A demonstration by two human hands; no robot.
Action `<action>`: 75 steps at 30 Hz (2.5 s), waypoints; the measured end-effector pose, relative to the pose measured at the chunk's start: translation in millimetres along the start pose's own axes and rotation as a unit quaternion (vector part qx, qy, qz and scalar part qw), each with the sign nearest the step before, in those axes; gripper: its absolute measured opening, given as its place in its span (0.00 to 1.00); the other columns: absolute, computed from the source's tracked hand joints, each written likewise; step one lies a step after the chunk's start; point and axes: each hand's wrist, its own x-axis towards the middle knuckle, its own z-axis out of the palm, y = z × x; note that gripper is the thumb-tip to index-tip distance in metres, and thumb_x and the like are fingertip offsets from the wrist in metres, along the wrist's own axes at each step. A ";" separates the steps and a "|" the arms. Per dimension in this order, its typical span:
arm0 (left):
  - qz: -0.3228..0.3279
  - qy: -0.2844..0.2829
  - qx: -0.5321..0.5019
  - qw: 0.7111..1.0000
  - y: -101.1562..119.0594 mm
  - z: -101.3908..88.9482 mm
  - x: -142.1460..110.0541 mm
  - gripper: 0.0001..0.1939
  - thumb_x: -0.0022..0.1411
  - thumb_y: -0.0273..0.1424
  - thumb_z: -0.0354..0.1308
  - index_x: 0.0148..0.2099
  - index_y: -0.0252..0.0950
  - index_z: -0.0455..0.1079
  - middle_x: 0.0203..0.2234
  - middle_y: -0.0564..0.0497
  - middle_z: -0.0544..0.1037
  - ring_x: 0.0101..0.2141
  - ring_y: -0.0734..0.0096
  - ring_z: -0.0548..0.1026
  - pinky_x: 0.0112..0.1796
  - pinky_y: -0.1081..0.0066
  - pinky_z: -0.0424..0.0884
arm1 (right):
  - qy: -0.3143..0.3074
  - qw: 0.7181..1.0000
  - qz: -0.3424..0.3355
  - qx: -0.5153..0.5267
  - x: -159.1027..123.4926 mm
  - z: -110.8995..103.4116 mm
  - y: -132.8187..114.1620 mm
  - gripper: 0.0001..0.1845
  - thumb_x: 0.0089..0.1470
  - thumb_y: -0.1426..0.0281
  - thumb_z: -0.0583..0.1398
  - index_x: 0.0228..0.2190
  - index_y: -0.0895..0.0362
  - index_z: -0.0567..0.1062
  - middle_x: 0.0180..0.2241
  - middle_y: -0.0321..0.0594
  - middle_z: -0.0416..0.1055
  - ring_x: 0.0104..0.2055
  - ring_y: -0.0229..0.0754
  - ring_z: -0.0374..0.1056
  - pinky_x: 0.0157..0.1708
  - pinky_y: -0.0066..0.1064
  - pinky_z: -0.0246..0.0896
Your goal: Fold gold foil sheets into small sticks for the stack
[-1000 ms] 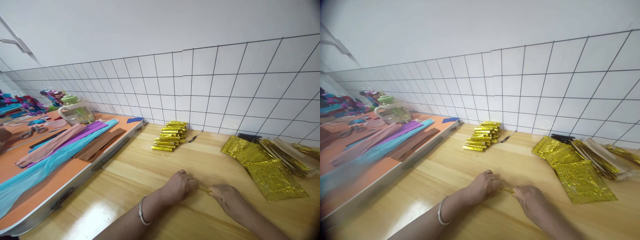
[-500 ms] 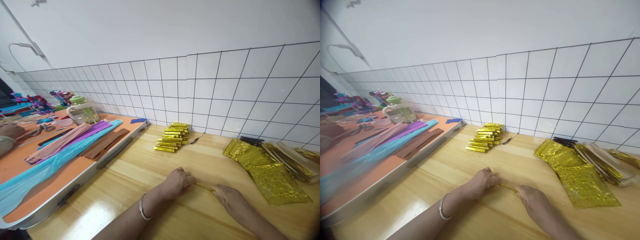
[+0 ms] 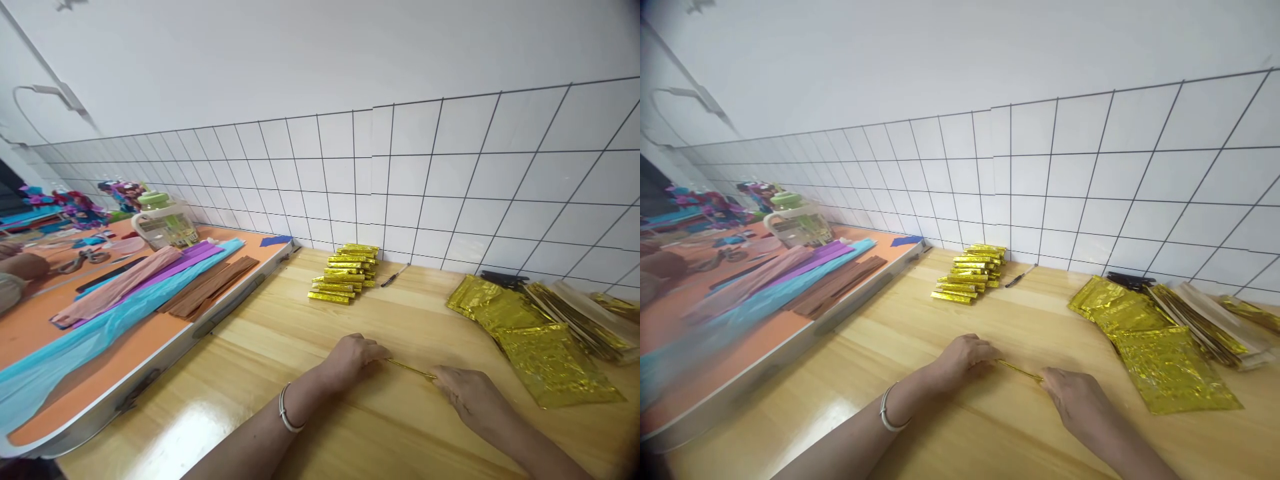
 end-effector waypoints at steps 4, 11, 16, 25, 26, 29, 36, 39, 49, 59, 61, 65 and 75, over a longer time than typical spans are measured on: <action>-0.053 0.035 0.000 0.998 -5.5 8.6 0.3 0.09 0.64 0.32 0.48 0.42 0.38 0.69 0.32 0.52 0.77 0.33 0.72 0.74 0.36 0.73 0.63 | -0.001 1.000 0.000 -0.006 -0.7 -0.7 1.0 0.13 0.60 0.69 0.46 0.35 0.53 0.71 0.25 0.38 0.73 0.27 0.40 0.68 0.28 0.28 0.58; -0.093 0.081 -0.024 0.992 -9.3 9.0 2.7 0.15 0.62 0.41 0.51 0.32 0.35 0.68 0.25 0.53 0.72 0.28 0.74 0.70 0.29 0.76 0.61 | 0.006 1.000 0.023 0.015 -1.2 -1.1 -1.2 0.13 0.60 0.65 0.47 0.32 0.52 0.70 0.22 0.36 0.71 0.23 0.39 0.65 0.25 0.27 0.56; -0.048 0.072 -0.097 0.992 -1.8 -1.4 3.6 0.19 0.62 0.44 0.49 0.29 0.33 0.65 0.23 0.53 0.68 0.27 0.76 0.65 0.28 0.76 0.59 | -0.022 0.992 0.071 0.105 -0.1 -4.2 4.0 0.17 0.60 0.59 0.46 0.26 0.54 0.66 0.23 0.35 0.68 0.26 0.38 0.63 0.26 0.27 0.54; -0.112 0.063 -0.408 0.904 14.5 -11.5 2.1 0.23 0.58 0.46 0.53 0.23 0.33 0.56 0.18 0.58 0.56 0.22 0.81 0.55 0.24 0.77 0.51 | -0.036 0.908 0.182 0.375 0.3 -15.8 -0.7 0.26 0.54 0.47 0.48 0.20 0.56 0.60 0.14 0.29 0.54 0.17 0.33 0.51 0.19 0.26 0.44; -0.115 0.061 -0.437 0.890 16.2 -10.8 2.2 0.23 0.58 0.46 0.54 0.22 0.33 0.56 0.18 0.58 0.55 0.22 0.81 0.54 0.23 0.77 0.50 | -0.029 0.905 0.179 0.385 0.1 -17.9 -3.0 0.26 0.53 0.47 0.49 0.19 0.56 0.59 0.14 0.29 0.55 0.18 0.33 0.52 0.20 0.27 0.45; -0.119 0.071 -0.541 0.830 25.0 -7.6 2.3 0.21 0.56 0.42 0.57 0.22 0.33 0.55 0.17 0.58 0.54 0.21 0.81 0.53 0.23 0.76 0.49 | -0.009 0.894 0.164 0.416 -2.2 -24.9 -11.6 0.26 0.53 0.49 0.51 0.17 0.56 0.59 0.15 0.31 0.57 0.19 0.34 0.55 0.22 0.28 0.48; -0.091 0.088 -0.643 0.756 36.6 -8.2 -1.0 0.20 0.54 0.41 0.58 0.22 0.33 0.56 0.17 0.57 0.58 0.21 0.80 0.55 0.24 0.75 0.52 | 0.023 0.856 0.109 0.506 -13.1 -29.3 -22.3 0.24 0.57 0.57 0.50 0.15 0.56 0.60 0.15 0.32 0.56 0.18 0.33 0.52 0.22 0.29 0.47; -0.103 -0.006 -0.505 0.857 25.6 -17.4 -0.6 0.20 0.58 0.44 0.54 0.25 0.33 0.59 0.18 0.57 0.60 0.21 0.80 0.56 0.24 0.76 0.53 | -0.002 0.883 0.120 0.454 -11.7 -28.4 -15.4 0.23 0.58 0.57 0.50 0.16 0.56 0.59 0.15 0.31 0.55 0.18 0.33 0.51 0.22 0.28 0.46; 0.052 -0.059 -0.032 0.996 54.8 -13.0 10.4 0.12 0.62 0.41 0.50 0.40 0.38 0.66 0.32 0.51 0.74 0.35 0.71 0.70 0.40 0.71 0.59 | -0.085 0.968 0.095 0.218 1.8 -12.4 -31.1 0.18 0.57 0.65 0.48 0.17 0.56 0.52 0.18 0.30 0.47 0.22 0.32 0.47 0.21 0.26 0.39; 0.019 -0.037 -0.034 0.999 69.2 5.6 7.7 0.12 0.63 0.36 0.48 0.30 0.36 0.65 0.25 0.54 0.75 0.28 0.74 0.71 0.33 0.75 0.60 | -0.093 0.978 0.038 0.185 -0.3 -4.4 -30.8 0.17 0.55 0.69 0.49 0.17 0.56 0.50 0.18 0.30 0.46 0.22 0.32 0.47 0.21 0.26 0.38; 0.017 -0.054 -0.079 0.995 63.8 3.1 7.0 0.13 0.64 0.36 0.47 0.31 0.36 0.66 0.26 0.55 0.75 0.27 0.76 0.70 0.29 0.78 0.60 | -0.088 0.979 0.041 0.181 -1.5 -8.1 -27.6 0.18 0.56 0.68 0.49 0.17 0.56 0.52 0.18 0.30 0.47 0.22 0.32 0.47 0.21 0.26 0.38; -0.016 -0.084 -0.149 0.985 51.9 -5.0 5.3 0.13 0.65 0.34 0.46 0.32 0.35 0.66 0.24 0.55 0.74 0.24 0.80 0.69 0.25 0.81 0.58 | -0.081 0.977 0.057 0.188 -3.4 -17.5 -22.9 0.19 0.58 0.66 0.48 0.17 0.57 0.57 0.18 0.31 0.52 0.22 0.32 0.50 0.21 0.26 0.41; -0.065 -0.018 0.089 0.994 46.0 4.6 5.8 0.06 0.60 0.28 0.50 0.29 0.35 0.63 0.24 0.54 0.74 0.24 0.73 0.69 0.30 0.72 0.57 | 0.056 0.996 0.014 -0.065 1.5 -11.1 -19.5 0.12 0.59 0.69 0.49 0.28 0.56 0.68 0.29 0.39 0.66 0.33 0.42 0.60 0.34 0.33 0.53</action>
